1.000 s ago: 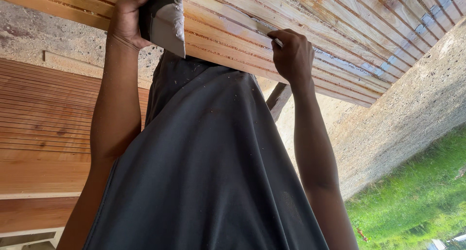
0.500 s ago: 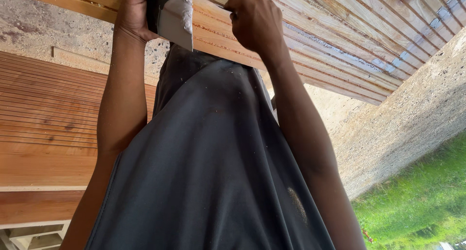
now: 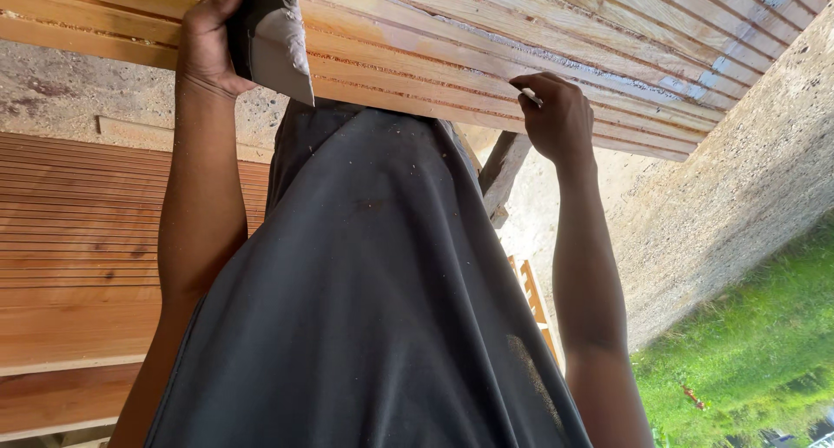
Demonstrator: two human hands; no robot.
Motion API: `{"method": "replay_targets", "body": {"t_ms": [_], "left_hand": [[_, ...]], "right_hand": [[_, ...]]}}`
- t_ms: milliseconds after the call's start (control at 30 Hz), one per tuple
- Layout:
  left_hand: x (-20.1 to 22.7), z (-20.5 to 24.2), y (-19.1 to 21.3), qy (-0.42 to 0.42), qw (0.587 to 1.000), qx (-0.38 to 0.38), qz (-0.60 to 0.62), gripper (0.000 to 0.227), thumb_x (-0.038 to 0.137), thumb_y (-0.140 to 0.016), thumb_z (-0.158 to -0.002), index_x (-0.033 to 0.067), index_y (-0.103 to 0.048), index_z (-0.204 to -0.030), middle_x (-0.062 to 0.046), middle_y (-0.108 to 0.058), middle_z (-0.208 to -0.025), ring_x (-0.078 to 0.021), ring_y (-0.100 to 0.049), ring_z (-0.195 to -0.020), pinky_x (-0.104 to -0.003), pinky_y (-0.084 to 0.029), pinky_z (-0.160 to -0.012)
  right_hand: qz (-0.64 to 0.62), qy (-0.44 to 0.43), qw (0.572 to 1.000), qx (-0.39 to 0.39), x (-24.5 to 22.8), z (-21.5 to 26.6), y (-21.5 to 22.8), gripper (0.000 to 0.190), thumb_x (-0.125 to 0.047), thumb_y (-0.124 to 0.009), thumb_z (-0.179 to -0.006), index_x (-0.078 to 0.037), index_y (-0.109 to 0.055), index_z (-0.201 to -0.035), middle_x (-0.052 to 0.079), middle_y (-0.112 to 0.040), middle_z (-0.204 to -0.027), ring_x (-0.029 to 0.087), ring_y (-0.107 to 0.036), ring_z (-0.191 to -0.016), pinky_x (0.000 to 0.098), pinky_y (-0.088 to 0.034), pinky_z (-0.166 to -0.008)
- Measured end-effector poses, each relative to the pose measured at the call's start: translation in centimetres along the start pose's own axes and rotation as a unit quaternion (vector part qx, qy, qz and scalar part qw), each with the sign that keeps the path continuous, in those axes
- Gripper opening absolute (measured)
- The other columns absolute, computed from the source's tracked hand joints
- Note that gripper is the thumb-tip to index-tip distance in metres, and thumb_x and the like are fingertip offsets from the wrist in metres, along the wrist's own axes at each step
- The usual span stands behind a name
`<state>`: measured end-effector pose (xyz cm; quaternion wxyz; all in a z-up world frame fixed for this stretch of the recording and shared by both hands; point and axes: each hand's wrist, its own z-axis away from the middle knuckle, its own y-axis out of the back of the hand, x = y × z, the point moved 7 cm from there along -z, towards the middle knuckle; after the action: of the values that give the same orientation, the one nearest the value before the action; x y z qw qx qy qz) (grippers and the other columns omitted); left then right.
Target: The person applies a white filler to gaps between wooden ceiling planks using a putty knife and a smaller scraper. They repeatedly scoop filler from the putty knife and spread it into the seams, smoothing the surface as they work.
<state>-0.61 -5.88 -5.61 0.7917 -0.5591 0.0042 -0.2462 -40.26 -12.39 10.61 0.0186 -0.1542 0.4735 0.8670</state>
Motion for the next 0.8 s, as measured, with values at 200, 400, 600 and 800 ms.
{"method": "replay_targets", "body": {"t_ms": [200, 400, 600, 800], "left_hand": [[0.3, 0.1, 0.1, 0.008, 1.000, 0.009, -0.011, 0.039, 0.030, -0.072, -0.110, 0.0030, -0.064, -0.137, -0.009, -0.071, -0.127, -0.0200, -0.070, -0.115, -0.033, -0.059, -0.102], [0.5, 0.1, -0.5, -0.004, 1.000, 0.013, -0.021, 0.040, 0.030, -0.073, -0.110, 0.0035, -0.064, -0.139, -0.009, -0.071, -0.124, -0.0197, -0.071, -0.111, -0.033, -0.059, -0.098], [0.6, 0.5, -2.3, -0.038, 0.996, 0.049, -0.068, 0.042, 0.030, -0.077, -0.104, 0.0044, -0.066, -0.136, -0.008, -0.072, -0.125, -0.0202, -0.071, -0.110, -0.035, -0.060, -0.098], [0.6, 0.2, -6.4, -0.032, 0.988, 0.080, -0.128, 0.045, 0.036, -0.077, -0.097, 0.0048, -0.068, -0.130, -0.007, -0.074, -0.121, -0.0198, -0.072, -0.108, -0.038, -0.063, -0.093]], "right_hand": [[0.014, 0.045, 0.999, 0.027, -1.0, -1.5, -1.1, 0.017, -0.009, -0.071, -0.097, -0.018, -0.082, -0.106, -0.001, -0.079, -0.104, 0.021, -0.072, -0.074, 0.0359, -0.051, -0.055], [0.022, 0.065, 0.998, 0.003, -3.2, -3.1, -2.1, 0.016, -0.010, -0.072, -0.096, -0.018, -0.083, -0.105, 0.000, -0.080, -0.101, 0.021, -0.072, -0.069, 0.0373, -0.052, -0.055], [0.026, 0.099, 0.994, 0.020, -3.8, -2.6, -2.7, 0.018, -0.005, -0.072, -0.093, -0.015, -0.083, -0.104, 0.002, -0.080, -0.102, 0.024, -0.071, -0.070, 0.0376, -0.052, -0.054], [0.020, 0.040, 0.995, -0.094, -2.9, -3.9, -3.2, 0.016, -0.010, -0.070, -0.098, -0.017, -0.082, -0.107, 0.000, -0.080, -0.102, 0.024, -0.070, -0.068, 0.0387, -0.051, -0.056]]}}
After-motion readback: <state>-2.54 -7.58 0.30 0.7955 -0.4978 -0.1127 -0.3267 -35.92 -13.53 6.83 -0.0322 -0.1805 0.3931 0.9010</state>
